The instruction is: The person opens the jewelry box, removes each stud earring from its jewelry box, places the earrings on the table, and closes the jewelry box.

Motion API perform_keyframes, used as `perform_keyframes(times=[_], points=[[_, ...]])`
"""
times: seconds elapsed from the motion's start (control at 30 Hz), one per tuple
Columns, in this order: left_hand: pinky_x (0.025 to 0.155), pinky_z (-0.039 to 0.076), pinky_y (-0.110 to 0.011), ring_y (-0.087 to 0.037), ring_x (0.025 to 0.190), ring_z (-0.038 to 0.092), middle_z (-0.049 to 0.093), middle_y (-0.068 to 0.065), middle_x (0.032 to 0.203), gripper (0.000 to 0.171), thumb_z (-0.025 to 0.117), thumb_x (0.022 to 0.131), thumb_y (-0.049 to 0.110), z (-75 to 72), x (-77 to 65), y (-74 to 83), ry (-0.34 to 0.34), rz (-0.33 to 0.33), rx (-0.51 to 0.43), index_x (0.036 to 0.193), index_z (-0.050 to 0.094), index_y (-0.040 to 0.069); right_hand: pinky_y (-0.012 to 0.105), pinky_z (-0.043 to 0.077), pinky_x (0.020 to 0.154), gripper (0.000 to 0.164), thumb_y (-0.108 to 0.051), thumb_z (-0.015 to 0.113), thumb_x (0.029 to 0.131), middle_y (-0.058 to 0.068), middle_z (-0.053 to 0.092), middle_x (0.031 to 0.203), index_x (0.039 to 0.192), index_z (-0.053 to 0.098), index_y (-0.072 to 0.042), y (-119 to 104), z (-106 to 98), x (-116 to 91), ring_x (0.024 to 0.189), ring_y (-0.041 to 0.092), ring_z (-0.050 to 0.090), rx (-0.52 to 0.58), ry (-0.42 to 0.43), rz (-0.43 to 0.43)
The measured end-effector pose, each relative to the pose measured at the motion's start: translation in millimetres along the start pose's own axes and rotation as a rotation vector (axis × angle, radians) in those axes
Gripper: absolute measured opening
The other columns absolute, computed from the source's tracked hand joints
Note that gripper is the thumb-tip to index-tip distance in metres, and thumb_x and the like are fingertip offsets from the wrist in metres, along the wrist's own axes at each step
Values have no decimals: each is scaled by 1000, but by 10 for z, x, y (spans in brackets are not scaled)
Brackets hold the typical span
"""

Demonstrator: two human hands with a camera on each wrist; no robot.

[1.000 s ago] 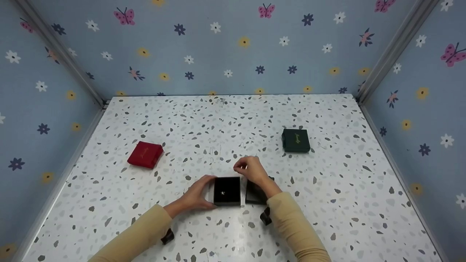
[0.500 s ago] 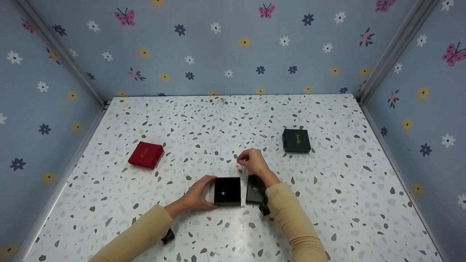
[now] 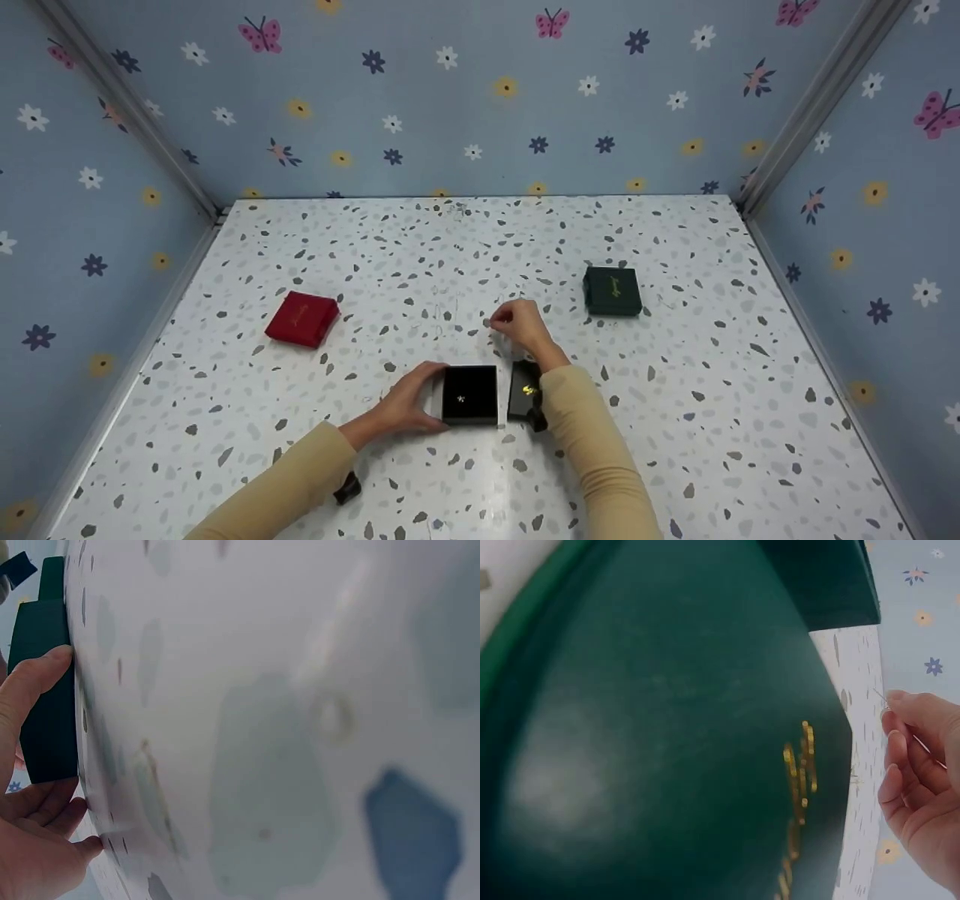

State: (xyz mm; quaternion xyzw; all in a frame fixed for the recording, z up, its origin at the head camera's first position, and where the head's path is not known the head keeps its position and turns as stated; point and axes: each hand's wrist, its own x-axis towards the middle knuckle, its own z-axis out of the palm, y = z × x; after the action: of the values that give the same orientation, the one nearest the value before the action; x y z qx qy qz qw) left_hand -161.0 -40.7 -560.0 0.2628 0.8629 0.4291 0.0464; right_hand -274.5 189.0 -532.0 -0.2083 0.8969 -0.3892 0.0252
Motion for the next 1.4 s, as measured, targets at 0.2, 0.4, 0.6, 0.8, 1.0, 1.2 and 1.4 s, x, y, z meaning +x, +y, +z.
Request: perform_keyframes(times=[0.2, 0.4, 0.6, 0.8, 1.0, 1.2, 1.4], points=[[98, 32, -25, -19, 106, 47, 49, -7, 113, 87, 85, 48, 15, -18, -3, 17, -9, 3, 0, 122, 42, -1, 26, 47, 58, 5, -5, 66, 76, 7, 65, 73, 77, 69, -1, 38, 17, 63, 64, 15, 57, 17, 10, 67], [99, 30, -24, -17, 107, 46, 49, -6, 114, 89, 85, 47, 15, -24, 0, 27, -19, -14, 2, 123, 42, -1, 25, 47, 58, 7, -7, 66, 77, 7, 65, 74, 79, 69, -1, 42, 32, 148, 63, 14, 56, -15, 3, 158], [99, 31, -24, -17, 107, 46, 49, -6, 114, 88, 85, 47, 15, -19, 0, 26, -13, -19, 17, 122, 43, 0, 23, 45, 52, 8, -7, 65, 78, 7, 63, 72, 80, 68, -1, 19, 39, 226, 59, 12, 53, -11, -33, 246], [98, 33, -26, -19, 106, 47, 49, -7, 113, 88, 85, 46, 14, -18, -10, 30, 0, 1, 16, 122, 43, -1, 21, 42, 47, 7, -7, 64, 78, 5, 60, 68, 80, 68, -1, 21, 45, 288, 55, 11, 50, -29, -63, 278], [98, 32, -24, -18, 106, 47, 50, -5, 113, 87, 84, 47, 14, -20, -12, 27, 2, -2, 4, 122, 43, 0, 22, 42, 49, 8, -8, 63, 79, 5, 59, 69, 82, 67, -3, 32, 65, 362, 57, 12, 51, -16, -95, 376], [95, 35, -25, -18, 104, 48, 50, -5, 111, 84, 85, 48, 17, -9, -9, 28, 3, -1, 41, 120, 45, -1, 22, 43, 51, 8, -7, 65, 77, 7, 62, 70, 80, 68, 0, 54, 70, 365, 57, 13, 51, -62, -51, 315], [94, 36, -25, -19, 102, 49, 51, -5, 109, 84, 86, 47, 18, -7, -7, 22, 12, 9, 45, 119, 45, 0, 22, 43, 51, 8, -7, 65, 77, 7, 62, 69, 79, 68, 1, 65, 69, 373, 56, 11, 51, -73, -53, 304]])
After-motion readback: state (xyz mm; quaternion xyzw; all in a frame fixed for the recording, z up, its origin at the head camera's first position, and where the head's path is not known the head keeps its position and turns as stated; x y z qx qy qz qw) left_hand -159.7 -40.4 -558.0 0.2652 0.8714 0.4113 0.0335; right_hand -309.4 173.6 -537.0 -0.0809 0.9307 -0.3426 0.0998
